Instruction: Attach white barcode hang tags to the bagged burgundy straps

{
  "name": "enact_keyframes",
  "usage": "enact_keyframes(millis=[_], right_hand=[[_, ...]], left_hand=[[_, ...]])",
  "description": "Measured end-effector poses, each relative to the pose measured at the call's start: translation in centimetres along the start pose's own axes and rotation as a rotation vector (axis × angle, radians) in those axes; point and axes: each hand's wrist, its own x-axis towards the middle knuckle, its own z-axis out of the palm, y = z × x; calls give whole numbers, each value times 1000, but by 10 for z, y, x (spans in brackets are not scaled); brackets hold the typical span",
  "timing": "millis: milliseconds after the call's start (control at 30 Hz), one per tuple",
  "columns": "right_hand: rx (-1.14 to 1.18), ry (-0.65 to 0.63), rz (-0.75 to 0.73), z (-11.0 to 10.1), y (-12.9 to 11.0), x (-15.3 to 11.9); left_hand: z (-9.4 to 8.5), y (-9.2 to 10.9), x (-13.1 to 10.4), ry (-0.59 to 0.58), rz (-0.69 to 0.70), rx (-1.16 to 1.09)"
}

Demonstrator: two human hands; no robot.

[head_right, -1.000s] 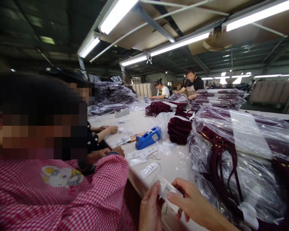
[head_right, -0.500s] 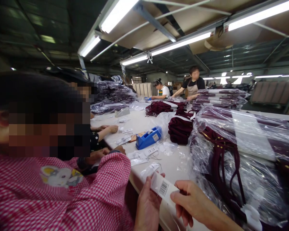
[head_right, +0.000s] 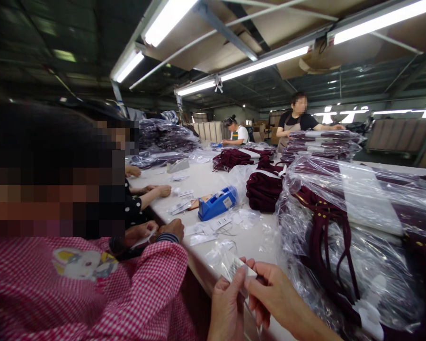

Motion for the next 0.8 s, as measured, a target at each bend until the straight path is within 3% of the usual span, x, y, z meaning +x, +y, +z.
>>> enact_keyframes(millis=[133, 267, 367, 567, 800], right_hand=[[115, -11, -76, 1, 1, 0], [104, 20, -138, 4, 10, 7], [71, 48, -138, 8, 16, 15], [-112, 59, -99, 17, 22, 34], [-249, -132, 105, 17, 19, 53]], left_hand=[[-1, -1, 2, 36, 17, -43], [-1, -6, 5, 27, -14, -54], [-1, -11, 9, 83, 29, -55], [-16, -21, 15, 124, 16, -50], [-43, -32, 23, 126, 80, -105]])
